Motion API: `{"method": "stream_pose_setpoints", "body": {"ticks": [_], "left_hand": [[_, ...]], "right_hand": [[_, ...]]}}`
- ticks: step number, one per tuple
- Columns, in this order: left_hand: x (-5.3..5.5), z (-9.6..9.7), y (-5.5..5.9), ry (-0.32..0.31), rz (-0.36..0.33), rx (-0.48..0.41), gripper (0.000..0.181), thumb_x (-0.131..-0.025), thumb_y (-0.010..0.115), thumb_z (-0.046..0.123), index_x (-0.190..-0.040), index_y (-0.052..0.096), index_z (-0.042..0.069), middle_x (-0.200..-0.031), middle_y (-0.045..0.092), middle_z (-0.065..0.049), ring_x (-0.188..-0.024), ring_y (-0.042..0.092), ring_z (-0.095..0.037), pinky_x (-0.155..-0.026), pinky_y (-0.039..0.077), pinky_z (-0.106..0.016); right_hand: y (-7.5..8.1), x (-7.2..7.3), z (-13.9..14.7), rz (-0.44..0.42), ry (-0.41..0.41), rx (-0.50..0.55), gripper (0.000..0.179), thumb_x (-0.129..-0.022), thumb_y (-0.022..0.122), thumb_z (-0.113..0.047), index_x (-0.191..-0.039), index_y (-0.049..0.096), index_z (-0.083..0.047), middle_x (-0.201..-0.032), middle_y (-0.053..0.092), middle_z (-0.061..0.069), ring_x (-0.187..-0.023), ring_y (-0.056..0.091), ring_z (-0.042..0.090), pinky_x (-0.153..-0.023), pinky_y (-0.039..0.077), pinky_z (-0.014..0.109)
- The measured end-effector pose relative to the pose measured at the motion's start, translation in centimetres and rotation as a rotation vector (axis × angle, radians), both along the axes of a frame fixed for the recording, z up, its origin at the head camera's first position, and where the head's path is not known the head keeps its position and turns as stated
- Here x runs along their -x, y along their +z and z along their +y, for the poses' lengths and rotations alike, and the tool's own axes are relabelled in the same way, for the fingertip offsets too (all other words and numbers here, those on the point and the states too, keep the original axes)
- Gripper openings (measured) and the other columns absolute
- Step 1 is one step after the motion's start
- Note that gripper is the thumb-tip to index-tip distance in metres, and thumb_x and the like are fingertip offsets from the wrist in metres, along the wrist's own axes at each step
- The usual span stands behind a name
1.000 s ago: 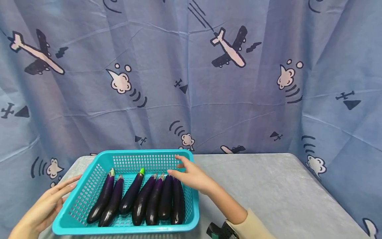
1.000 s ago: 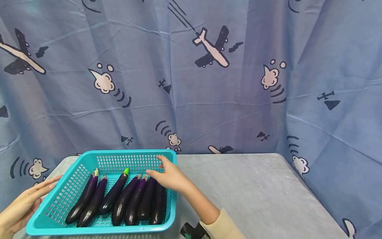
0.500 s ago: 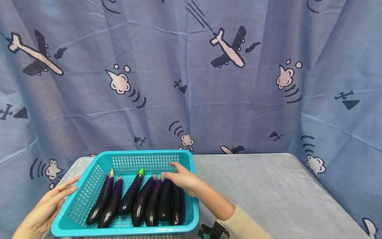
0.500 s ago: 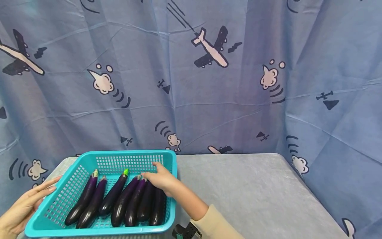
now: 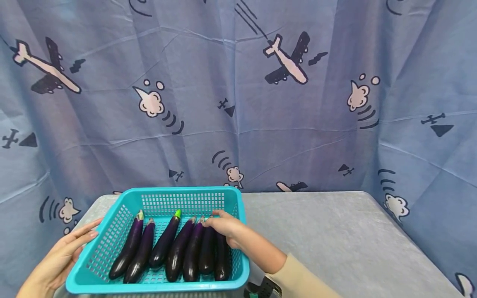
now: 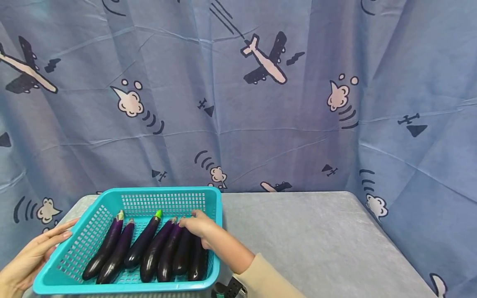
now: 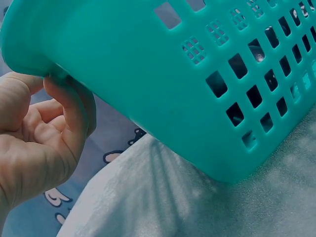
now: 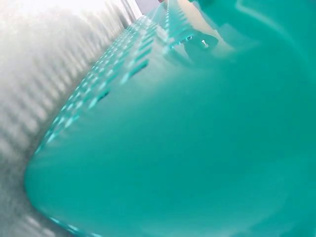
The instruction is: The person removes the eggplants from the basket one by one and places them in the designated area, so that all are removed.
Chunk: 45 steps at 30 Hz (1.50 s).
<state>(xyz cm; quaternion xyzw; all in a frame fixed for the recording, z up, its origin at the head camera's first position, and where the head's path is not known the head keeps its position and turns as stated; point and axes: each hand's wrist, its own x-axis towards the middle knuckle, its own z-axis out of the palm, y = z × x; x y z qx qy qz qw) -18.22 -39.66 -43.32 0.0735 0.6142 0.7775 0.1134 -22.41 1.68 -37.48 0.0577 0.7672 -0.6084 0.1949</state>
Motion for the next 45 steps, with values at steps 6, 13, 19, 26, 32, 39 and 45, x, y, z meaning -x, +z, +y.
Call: {"method": "stream_pose_setpoints", "body": {"ticks": [6,13,19,26,32,39,45], "left_hand": [[0.1,0.1,0.1,-0.008,-0.001,-0.024,0.049,-0.117,0.035,0.012,-0.132,0.071,0.041,-0.128,0.066,0.026,-0.111,0.071,-0.01,-0.085,0.065,-0.038],[0.0,0.2,0.2,-0.003,-0.018,-0.031,0.048,-0.117,0.036,0.013,-0.13,0.072,0.042,-0.126,0.067,0.025,-0.11,0.072,-0.011,-0.085,0.065,-0.039],[-0.2,0.5,0.1,-0.013,0.002,-0.053,0.051,-0.117,0.033,0.01,-0.131,0.073,0.039,-0.127,0.067,0.024,-0.109,0.072,-0.011,-0.084,0.065,-0.037],[-0.1,0.4,0.1,-0.054,0.004,-0.083,0.052,-0.117,0.031,0.01,-0.133,0.072,0.039,-0.129,0.067,0.023,-0.11,0.072,-0.012,-0.086,0.064,-0.037],[-0.1,0.3,-0.1,-0.009,0.004,-0.032,0.049,-0.117,0.035,0.012,-0.131,0.072,0.041,-0.127,0.066,0.026,-0.111,0.071,-0.009,-0.085,0.064,-0.036],[-0.1,0.3,-0.2,-0.021,0.015,-0.049,0.05,-0.117,0.034,0.011,-0.132,0.072,0.04,-0.128,0.066,0.025,-0.111,0.071,-0.01,-0.085,0.064,-0.037],[-0.1,0.3,-0.2,-0.013,0.019,-0.036,0.05,-0.117,0.034,0.011,-0.131,0.072,0.04,-0.128,0.065,0.026,-0.111,0.071,-0.009,-0.085,0.064,-0.036]], "right_hand": [[-0.1,0.0,-0.2,-0.032,0.005,-0.042,0.062,-0.093,0.068,-0.008,-0.15,0.05,0.006,-0.153,0.046,0.032,-0.144,0.04,0.052,-0.121,0.026,0.073],[0.0,0.2,-0.3,-0.061,0.045,-0.078,0.048,-0.094,0.067,-0.009,-0.138,0.059,0.01,-0.143,0.056,0.03,-0.134,0.052,0.047,-0.119,0.034,0.07],[-0.4,0.1,-0.1,0.014,0.059,-0.105,0.035,-0.096,0.066,-0.009,-0.126,0.07,0.008,-0.144,0.057,0.03,-0.135,0.05,0.049,-0.116,0.033,0.074],[-0.8,-0.1,0.1,0.129,0.12,-0.115,0.041,-0.096,0.066,-0.007,-0.136,0.066,0.005,-0.146,0.057,0.026,-0.138,0.052,0.047,-0.116,0.04,0.066],[-0.9,-0.8,0.5,0.315,0.261,-0.237,0.047,-0.09,0.067,0.01,-0.136,0.066,0.002,-0.148,0.054,0.027,-0.129,0.054,0.041,-0.095,0.057,0.055],[-0.4,-1.0,0.7,0.431,0.396,-0.472,0.067,-0.082,0.061,0.022,-0.143,0.064,-0.006,-0.149,0.056,0.02,-0.132,0.053,0.036,-0.069,0.051,0.035],[0.1,-1.1,1.1,0.417,0.433,-0.468,0.074,-0.081,0.063,0.025,-0.146,0.061,-0.01,-0.156,0.053,0.014,-0.136,0.051,0.035,-0.063,0.046,0.032]]}}
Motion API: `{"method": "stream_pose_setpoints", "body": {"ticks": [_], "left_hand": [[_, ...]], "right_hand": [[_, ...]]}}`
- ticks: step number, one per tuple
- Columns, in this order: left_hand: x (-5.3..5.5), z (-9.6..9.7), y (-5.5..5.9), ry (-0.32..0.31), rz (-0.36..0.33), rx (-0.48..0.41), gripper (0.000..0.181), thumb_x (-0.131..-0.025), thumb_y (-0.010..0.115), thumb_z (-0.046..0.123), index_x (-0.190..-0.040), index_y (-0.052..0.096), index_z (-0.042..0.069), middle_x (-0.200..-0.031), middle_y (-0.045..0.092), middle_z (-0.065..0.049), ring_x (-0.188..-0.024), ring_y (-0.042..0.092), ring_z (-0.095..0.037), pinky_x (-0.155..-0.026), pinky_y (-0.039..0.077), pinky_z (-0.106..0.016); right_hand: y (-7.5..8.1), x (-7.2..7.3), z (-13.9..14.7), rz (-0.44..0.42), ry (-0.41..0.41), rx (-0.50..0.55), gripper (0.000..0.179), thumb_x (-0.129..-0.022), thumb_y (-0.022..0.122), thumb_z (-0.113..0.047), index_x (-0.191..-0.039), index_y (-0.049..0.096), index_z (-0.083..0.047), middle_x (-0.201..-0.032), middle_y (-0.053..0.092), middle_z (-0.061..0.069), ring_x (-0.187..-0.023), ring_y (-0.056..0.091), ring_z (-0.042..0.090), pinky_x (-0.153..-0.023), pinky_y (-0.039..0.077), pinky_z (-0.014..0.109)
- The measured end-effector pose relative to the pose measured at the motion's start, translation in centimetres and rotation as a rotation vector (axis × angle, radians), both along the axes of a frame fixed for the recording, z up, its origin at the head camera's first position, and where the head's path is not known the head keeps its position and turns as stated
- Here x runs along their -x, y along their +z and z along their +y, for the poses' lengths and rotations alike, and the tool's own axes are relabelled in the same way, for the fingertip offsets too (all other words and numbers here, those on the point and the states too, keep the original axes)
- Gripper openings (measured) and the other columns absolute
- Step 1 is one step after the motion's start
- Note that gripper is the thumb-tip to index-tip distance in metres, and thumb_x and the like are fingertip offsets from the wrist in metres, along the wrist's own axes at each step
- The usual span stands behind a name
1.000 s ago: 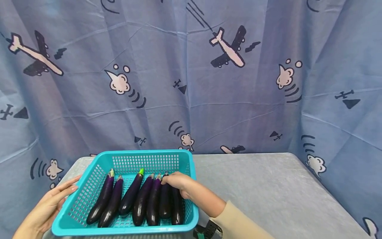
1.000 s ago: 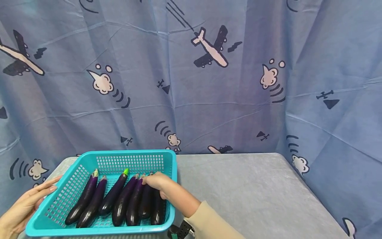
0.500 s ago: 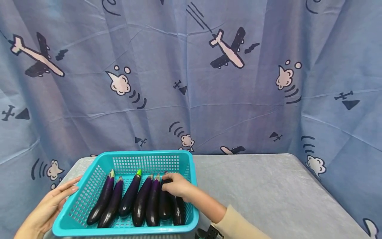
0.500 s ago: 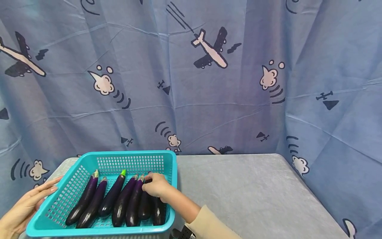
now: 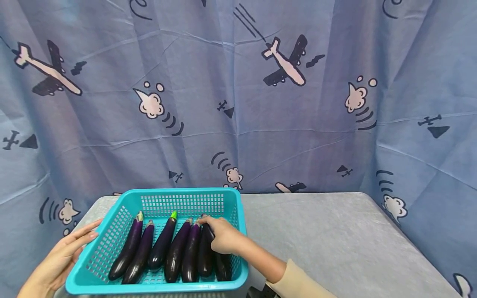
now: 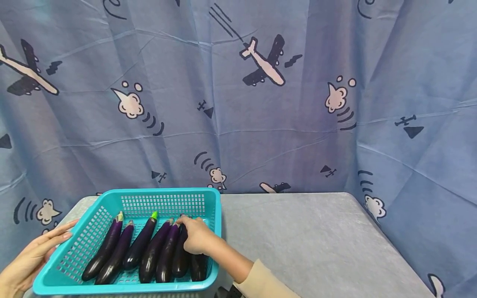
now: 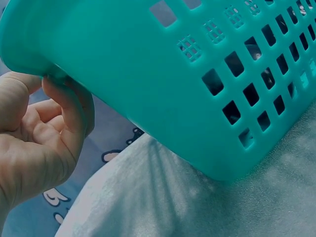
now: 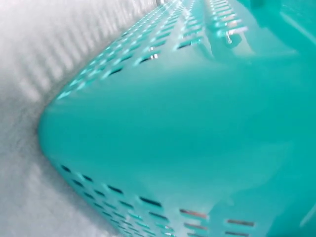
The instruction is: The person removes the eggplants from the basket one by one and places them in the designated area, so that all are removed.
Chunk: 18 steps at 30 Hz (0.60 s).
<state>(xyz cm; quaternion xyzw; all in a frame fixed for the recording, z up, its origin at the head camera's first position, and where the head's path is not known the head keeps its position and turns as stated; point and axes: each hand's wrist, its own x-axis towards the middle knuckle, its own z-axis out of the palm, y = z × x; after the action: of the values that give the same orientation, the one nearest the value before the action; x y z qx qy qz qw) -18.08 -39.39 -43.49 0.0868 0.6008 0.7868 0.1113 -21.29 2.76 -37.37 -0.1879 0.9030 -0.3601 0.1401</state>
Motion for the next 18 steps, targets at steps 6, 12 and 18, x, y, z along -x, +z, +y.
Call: {"method": "stream_pose_setpoints", "body": {"ticks": [6,12,18], "left_hand": [[0.11,-0.03,0.07,-0.018,-0.017,-0.03,0.05,-0.117,0.033,0.012,-0.132,0.072,0.04,-0.128,0.067,0.024,-0.111,0.072,-0.012,-0.086,0.064,-0.038],[0.03,0.02,0.17,-0.042,-0.027,-0.071,0.051,-0.117,0.032,0.011,-0.133,0.072,0.038,-0.129,0.069,0.02,-0.11,0.073,-0.014,-0.086,0.065,-0.039],[-0.07,0.16,0.15,-0.018,-0.036,-0.064,0.052,-0.117,0.032,0.01,-0.131,0.074,0.038,-0.127,0.069,0.02,-0.109,0.073,-0.013,-0.085,0.065,-0.038]], "right_hand": [[0.04,0.0,0.12,0.041,0.036,-0.046,0.069,-0.083,0.08,0.014,-0.142,0.059,-0.014,-0.151,0.058,0.014,-0.139,0.054,0.037,-0.077,0.061,0.037],[-0.17,-0.08,0.2,0.098,0.039,0.011,0.063,-0.081,0.084,0.011,-0.134,0.06,-0.013,-0.146,0.061,0.015,-0.137,0.057,0.037,-0.099,0.058,0.053],[-0.32,-0.01,0.3,0.101,-0.008,0.118,0.062,-0.08,0.087,0.01,-0.131,0.06,-0.014,-0.12,0.067,0.015,-0.099,0.063,0.027,-0.071,0.057,0.038]]}}
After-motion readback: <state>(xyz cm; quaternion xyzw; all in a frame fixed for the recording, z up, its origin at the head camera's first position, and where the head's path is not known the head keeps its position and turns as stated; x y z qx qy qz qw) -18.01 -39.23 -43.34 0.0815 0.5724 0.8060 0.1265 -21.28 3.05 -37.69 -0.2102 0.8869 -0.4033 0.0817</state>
